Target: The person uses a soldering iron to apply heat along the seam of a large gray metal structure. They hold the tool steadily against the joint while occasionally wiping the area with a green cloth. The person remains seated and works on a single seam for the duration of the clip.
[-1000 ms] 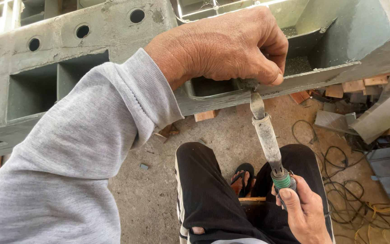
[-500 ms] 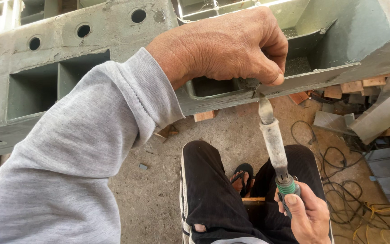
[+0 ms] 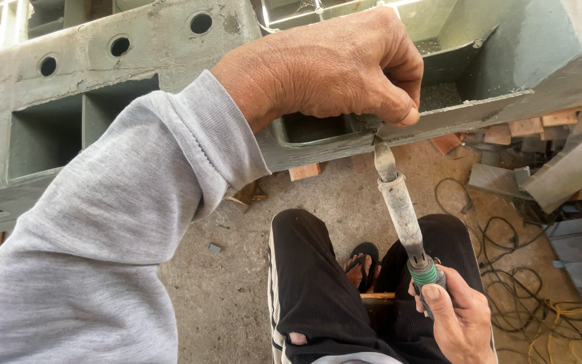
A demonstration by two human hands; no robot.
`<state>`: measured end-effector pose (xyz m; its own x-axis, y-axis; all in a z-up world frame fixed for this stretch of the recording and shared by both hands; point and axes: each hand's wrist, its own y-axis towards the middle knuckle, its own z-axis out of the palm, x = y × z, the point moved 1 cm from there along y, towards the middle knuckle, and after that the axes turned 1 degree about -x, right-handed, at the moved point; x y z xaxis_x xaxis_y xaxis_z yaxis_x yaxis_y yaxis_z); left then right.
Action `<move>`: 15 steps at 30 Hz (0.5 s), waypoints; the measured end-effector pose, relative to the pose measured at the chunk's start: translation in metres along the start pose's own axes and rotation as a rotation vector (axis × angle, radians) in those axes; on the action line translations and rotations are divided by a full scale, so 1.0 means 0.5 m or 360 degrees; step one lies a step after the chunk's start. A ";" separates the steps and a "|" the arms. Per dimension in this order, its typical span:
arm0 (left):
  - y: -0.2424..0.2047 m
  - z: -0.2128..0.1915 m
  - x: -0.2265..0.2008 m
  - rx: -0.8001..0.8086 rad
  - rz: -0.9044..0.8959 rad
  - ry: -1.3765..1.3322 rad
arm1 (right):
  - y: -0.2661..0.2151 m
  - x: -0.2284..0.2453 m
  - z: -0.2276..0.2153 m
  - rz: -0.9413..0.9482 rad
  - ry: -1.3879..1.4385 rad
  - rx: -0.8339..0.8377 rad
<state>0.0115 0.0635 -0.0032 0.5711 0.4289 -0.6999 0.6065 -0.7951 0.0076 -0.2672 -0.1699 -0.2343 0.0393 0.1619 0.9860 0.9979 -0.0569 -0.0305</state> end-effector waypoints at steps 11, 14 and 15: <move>-0.002 0.002 -0.007 -0.0022 -0.0017 0.0020 | 0.052 -0.043 0.007 -0.0067 -0.0003 0.0066; -0.004 0.000 -0.014 -0.0036 0.0011 0.0063 | 0.080 -0.061 0.020 -0.0166 0.0092 0.0129; -0.002 -0.002 -0.016 -0.0046 0.0034 0.0071 | 0.088 -0.065 0.025 -0.0206 0.0120 0.0145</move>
<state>0.0065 0.0613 0.0030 0.6076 0.4312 -0.6669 0.6094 -0.7917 0.0433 -0.2237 -0.1652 -0.2699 -0.0904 0.0874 0.9921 0.9950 0.0498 0.0863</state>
